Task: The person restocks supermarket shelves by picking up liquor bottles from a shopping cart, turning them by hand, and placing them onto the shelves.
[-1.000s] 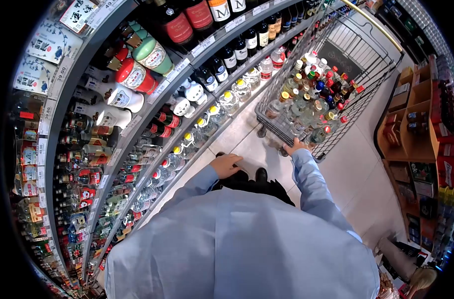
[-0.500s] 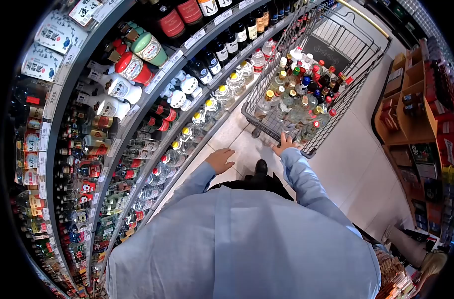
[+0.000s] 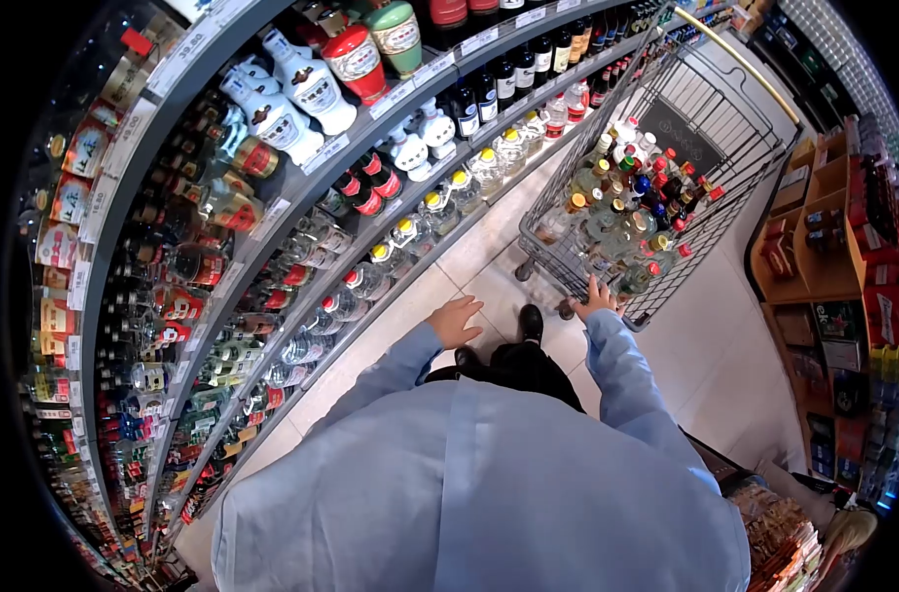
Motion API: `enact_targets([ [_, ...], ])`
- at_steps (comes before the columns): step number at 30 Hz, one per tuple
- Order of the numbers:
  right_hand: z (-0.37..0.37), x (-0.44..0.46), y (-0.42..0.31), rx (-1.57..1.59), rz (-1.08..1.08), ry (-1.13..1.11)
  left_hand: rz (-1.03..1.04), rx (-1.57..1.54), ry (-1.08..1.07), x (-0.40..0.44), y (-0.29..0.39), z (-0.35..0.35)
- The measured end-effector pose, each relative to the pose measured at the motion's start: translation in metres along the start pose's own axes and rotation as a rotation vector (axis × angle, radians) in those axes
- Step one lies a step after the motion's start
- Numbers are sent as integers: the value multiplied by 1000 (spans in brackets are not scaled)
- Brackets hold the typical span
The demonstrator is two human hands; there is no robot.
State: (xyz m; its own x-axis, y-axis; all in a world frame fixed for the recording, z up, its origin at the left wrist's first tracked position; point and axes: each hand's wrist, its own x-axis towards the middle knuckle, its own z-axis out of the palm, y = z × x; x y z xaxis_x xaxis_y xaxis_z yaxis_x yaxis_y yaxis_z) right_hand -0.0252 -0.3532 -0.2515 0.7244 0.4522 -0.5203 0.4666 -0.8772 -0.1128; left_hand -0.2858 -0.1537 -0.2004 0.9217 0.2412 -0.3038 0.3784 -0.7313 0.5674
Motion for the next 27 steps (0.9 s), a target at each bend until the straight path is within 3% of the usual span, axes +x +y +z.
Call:
enact_targets([
  [6,9,-16,-7,-7,-34,-46,-32,-90,-46,-25,-6,-9],
  [7,-2,-26,-19,36,-33,68,-32,-100,-38,-27,-7,-9],
  [11,20,40,-26,525,-127,289,18,-97,158,-29,-13,16],
  [15,27,83,-51,802,-119,279,72,-112,167,-24,3,7],
  [18,46,109,-54,907,-202,90,198,39,332,-6,6,19],
  [19,55,108,-59,1091,-356,127,169,50,332,-3,12,21],
  [23,47,79,-72,1072,-351,63,237,159,350,19,21,21],
  [24,62,90,-68,1093,-463,104,237,186,337,22,21,23],
  [27,73,81,-71,1208,-529,-81,228,245,301,31,9,41],
])
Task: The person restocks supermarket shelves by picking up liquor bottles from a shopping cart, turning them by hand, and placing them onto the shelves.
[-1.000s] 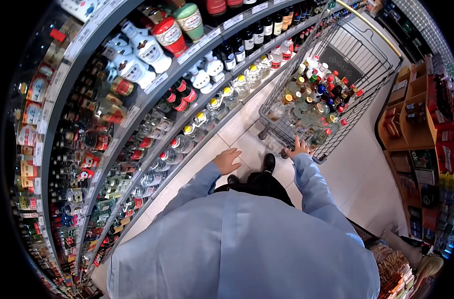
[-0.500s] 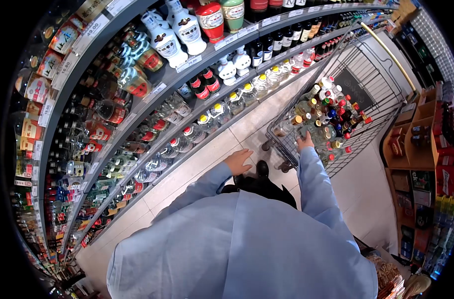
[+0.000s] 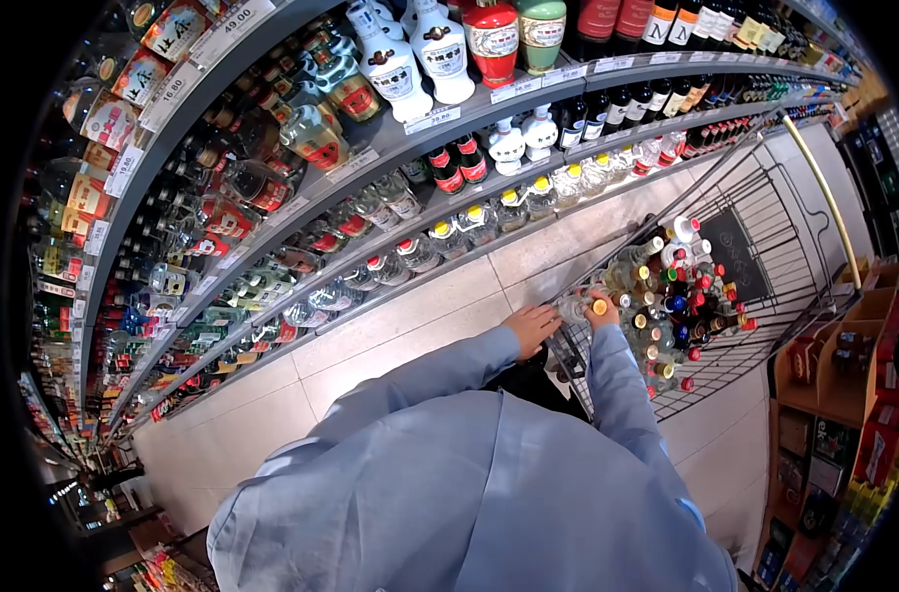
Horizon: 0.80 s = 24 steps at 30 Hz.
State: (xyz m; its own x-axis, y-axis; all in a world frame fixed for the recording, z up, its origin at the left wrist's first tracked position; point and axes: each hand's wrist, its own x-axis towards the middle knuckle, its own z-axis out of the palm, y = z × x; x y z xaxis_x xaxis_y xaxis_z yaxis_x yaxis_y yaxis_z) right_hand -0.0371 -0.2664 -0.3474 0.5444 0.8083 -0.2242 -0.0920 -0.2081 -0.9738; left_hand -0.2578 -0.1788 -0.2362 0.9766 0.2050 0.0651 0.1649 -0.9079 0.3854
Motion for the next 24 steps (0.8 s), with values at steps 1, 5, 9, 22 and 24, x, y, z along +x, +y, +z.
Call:
enact_targets([
  [1,3,-4,-2,-41,42,-32,14,43,-39,-3,-7,11],
  [5,6,-24,3,-291,77,-164,31,141,-58,-25,-13,25],
  [9,23,-27,4,-508,103,-171,27,172,75,-40,-6,10],
  [22,30,-62,-81,-643,-216,-89,-64,-43,-218,-36,-6,-12],
  [24,27,-70,-125,-494,-327,-61,-88,-175,-153,-28,-7,-12],
])
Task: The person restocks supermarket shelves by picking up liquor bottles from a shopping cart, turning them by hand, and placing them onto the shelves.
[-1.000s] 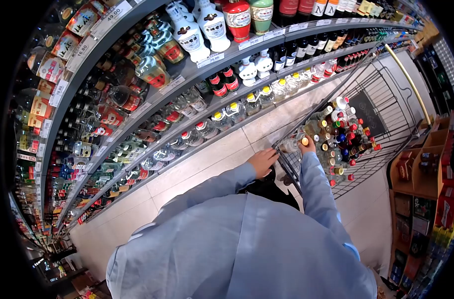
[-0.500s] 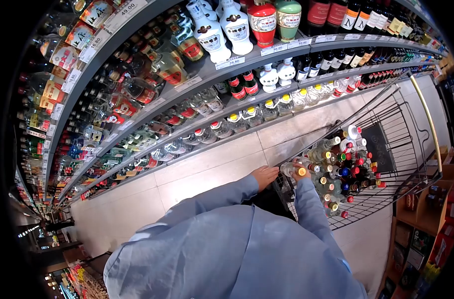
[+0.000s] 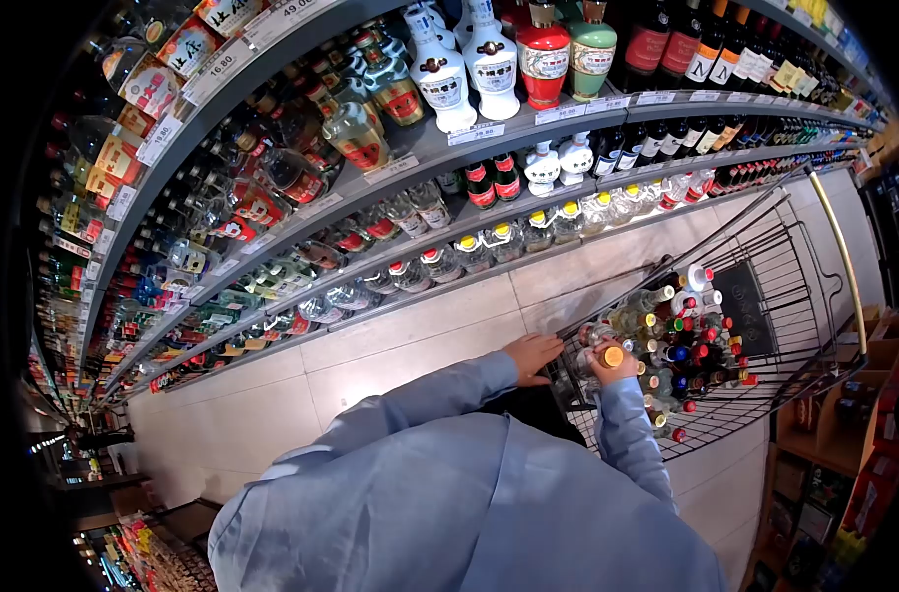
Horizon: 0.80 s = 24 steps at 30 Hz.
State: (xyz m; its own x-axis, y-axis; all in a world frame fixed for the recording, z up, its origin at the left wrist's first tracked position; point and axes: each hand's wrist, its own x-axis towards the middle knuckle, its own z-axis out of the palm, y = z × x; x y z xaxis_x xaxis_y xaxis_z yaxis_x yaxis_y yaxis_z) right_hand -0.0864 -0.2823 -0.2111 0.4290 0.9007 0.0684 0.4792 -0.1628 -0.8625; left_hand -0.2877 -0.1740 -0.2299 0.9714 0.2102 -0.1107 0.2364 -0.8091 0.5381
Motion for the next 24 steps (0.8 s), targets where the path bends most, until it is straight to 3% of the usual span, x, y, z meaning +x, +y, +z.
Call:
enact_targets([
  [1,-10,0,-15,103,111,15,28,-62,71,4,5,-8],
  [4,-55,10,-143,146,-23,38,114,-316,274,16,37,-50],
  [6,-76,13,-193,255,-56,95,176,-582,392,27,57,-69],
  [9,-93,24,-253,461,-145,218,134,-650,608,26,88,-122],
  [11,-98,38,-283,579,-145,224,33,-582,591,16,98,-153],
  [13,-98,56,-306,760,-60,211,63,-614,522,-4,98,-186],
  [15,-99,85,-298,948,-150,-156,80,-742,331,-28,89,-203],
  [18,-70,107,-293,1158,-127,-412,355,-1359,156,-53,76,-199],
  [21,-36,126,-287,1351,23,-450,107,-1586,158,-89,90,-221],
  [24,-2,139,-288,1480,69,-521,-5,-1647,258,-115,89,-227],
])
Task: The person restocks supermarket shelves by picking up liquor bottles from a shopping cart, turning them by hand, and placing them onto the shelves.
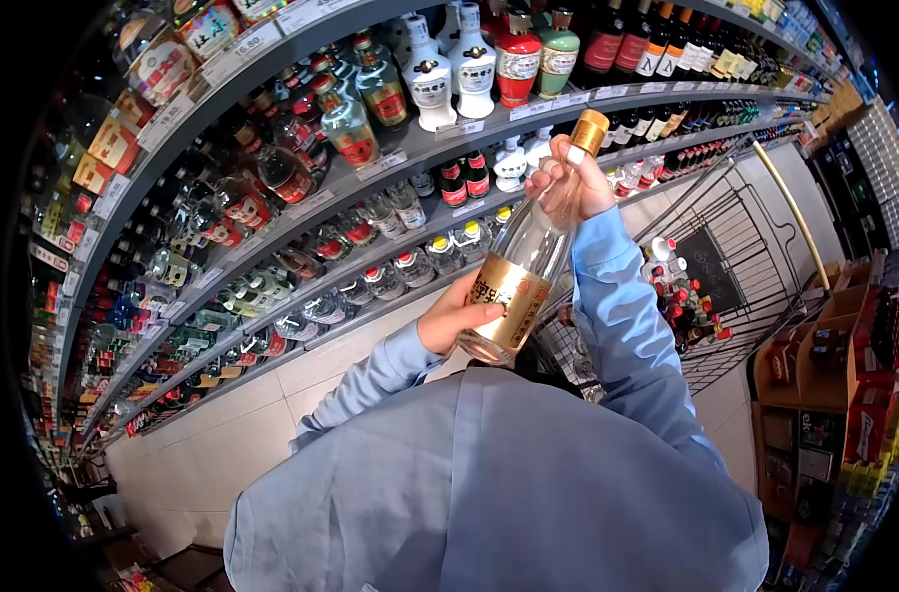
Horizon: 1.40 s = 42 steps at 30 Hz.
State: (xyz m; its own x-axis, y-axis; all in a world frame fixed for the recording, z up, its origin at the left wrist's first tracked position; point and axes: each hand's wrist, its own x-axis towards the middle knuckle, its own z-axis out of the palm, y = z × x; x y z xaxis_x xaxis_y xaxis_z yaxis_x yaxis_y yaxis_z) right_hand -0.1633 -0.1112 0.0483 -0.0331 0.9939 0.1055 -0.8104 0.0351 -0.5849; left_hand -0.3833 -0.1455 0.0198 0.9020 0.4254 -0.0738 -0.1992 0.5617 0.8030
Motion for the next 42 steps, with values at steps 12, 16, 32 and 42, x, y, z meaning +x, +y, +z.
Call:
enact_targets([
  [12,15,25,31,31,36,-121,158,316,119,-26,12,-27],
  [16,14,16,21,-69,-72,2,107,308,13,-7,9,-27],
  [32,47,43,-32,-111,-334,361,305,1468,571,27,73,11],
  [42,229,149,-125,-468,-606,-335,1023,1745,831,51,255,11],
])
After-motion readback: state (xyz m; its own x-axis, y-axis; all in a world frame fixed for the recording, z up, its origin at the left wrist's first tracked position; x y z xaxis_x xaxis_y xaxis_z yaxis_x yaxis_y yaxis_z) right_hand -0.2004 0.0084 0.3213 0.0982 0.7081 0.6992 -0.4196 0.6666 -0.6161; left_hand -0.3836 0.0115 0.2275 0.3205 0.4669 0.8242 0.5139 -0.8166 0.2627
